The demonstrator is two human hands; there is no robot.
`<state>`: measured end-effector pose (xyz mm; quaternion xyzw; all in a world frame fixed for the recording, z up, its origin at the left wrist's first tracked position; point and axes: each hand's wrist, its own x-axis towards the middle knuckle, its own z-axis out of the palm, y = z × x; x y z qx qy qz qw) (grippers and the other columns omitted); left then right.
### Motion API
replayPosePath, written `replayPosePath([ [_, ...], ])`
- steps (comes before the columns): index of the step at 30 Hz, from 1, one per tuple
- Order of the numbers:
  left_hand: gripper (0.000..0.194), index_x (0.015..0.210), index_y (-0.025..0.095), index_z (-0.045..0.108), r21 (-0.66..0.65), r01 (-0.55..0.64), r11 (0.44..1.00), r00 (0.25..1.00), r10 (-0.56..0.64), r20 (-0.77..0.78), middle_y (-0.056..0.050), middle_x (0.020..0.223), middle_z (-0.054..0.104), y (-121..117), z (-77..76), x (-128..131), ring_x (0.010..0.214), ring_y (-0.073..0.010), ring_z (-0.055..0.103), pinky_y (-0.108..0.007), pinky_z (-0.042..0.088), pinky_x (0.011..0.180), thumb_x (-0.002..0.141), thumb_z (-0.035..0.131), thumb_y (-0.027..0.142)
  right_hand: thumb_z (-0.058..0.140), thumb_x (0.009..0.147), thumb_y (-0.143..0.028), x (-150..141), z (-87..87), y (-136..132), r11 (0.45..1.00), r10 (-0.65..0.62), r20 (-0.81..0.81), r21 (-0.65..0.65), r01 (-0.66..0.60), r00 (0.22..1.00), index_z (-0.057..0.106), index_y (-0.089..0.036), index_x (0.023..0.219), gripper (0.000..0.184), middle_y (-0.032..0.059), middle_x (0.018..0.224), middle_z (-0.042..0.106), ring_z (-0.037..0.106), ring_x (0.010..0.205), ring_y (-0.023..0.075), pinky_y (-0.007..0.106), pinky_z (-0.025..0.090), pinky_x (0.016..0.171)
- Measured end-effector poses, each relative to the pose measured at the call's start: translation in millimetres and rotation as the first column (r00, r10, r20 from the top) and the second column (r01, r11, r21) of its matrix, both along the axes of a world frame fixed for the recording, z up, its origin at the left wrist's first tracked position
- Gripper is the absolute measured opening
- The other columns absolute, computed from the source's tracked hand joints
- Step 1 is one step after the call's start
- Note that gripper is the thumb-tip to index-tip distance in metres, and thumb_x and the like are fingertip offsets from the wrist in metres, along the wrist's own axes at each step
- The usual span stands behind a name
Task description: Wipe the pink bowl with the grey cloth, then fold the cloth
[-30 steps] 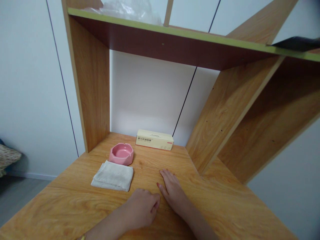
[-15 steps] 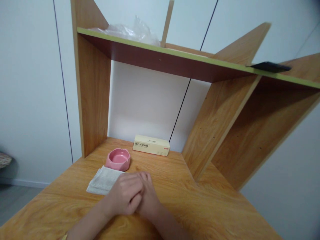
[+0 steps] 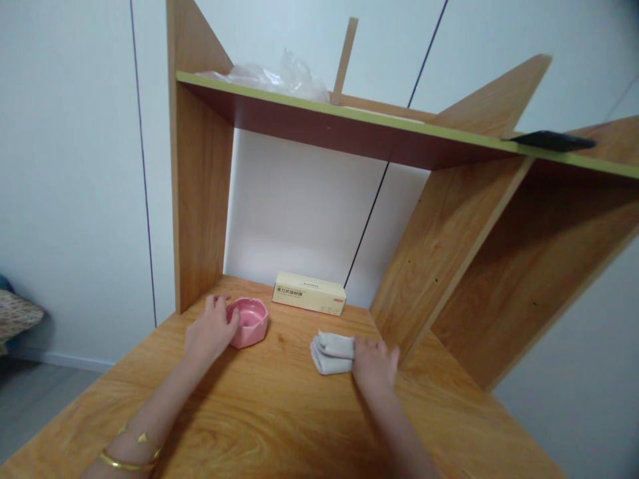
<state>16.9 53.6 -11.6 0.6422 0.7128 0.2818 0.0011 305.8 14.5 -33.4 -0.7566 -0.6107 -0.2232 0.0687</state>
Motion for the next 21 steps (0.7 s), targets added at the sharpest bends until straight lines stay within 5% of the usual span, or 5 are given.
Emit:
replayPosePath([
  [4,0.038,0.111,0.017,0.046,-0.080,0.005,0.997,0.993,0.005,0.117,-0.014,0.113,0.049,7.6,-12.5,-4.4,0.090,-0.0266,0.058,-0.037,0.045,0.073,0.084,0.032,0.040,0.041,0.071,-0.008,26.9,-6.3,-4.7,0.996,0.070,-0.056,0.051,-0.068,0.996,0.060,-0.020,0.098,0.035,0.0109,0.101,0.061,0.050,0.096,0.0272,0.049,0.029,0.087],
  [8,0.040,0.108,0.015,0.048,-0.135,0.013,0.991,0.981,0.013,0.192,-0.016,0.108,0.052,14.4,-20.2,-5.6,0.089,-0.0271,0.059,-0.038,0.046,0.074,0.084,0.033,0.042,0.047,0.075,-0.020,18.2,-7.2,-4.8,0.963,0.270,-0.173,0.025,-0.270,0.947,0.060,-0.022,0.099,0.027,0.0073,0.101,0.060,0.049,0.098,0.0247,0.041,0.030,0.088],
  [12,0.039,0.102,0.010,0.049,-0.205,0.056,0.977,0.964,0.001,0.265,-0.017,0.100,0.056,17.8,-20.7,-5.2,0.081,-0.0247,0.063,-0.034,0.050,0.066,0.084,0.032,0.041,0.040,0.084,-0.026,12.7,-5.7,-2.2,0.957,0.284,-0.267,0.132,-0.257,0.921,0.063,-0.019,0.090,0.024,0.0082,0.087,0.061,0.051,0.089,0.0230,0.034,0.036,0.079],
  [16,0.036,0.112,0.008,0.037,-0.356,0.199,0.913,0.839,0.029,0.544,-0.013,0.082,0.061,15.9,-16.4,-0.4,0.052,-0.0178,0.063,-0.026,0.049,0.044,0.085,0.033,0.031,0.037,0.086,-0.031,12.2,-3.1,-5.6,0.939,0.298,-0.247,0.252,-0.236,0.922,0.063,-0.018,0.086,0.029,0.0092,0.083,0.058,0.050,0.082,0.0233,0.033,0.038,0.074],
  [21,0.036,0.116,0.012,0.029,-0.329,0.318,0.889,0.669,0.036,0.742,-0.005,0.069,0.060,9.8,-17.5,18.6,0.038,-0.0126,0.056,-0.022,0.045,0.036,0.082,0.037,0.022,0.035,0.088,-0.032,1.7,1.8,-12.1,0.905,0.352,-0.173,0.313,-0.288,0.920,0.062,-0.018,0.086,0.031,0.0081,0.079,0.058,0.050,0.079,0.0217,0.032,0.037,0.073],
])
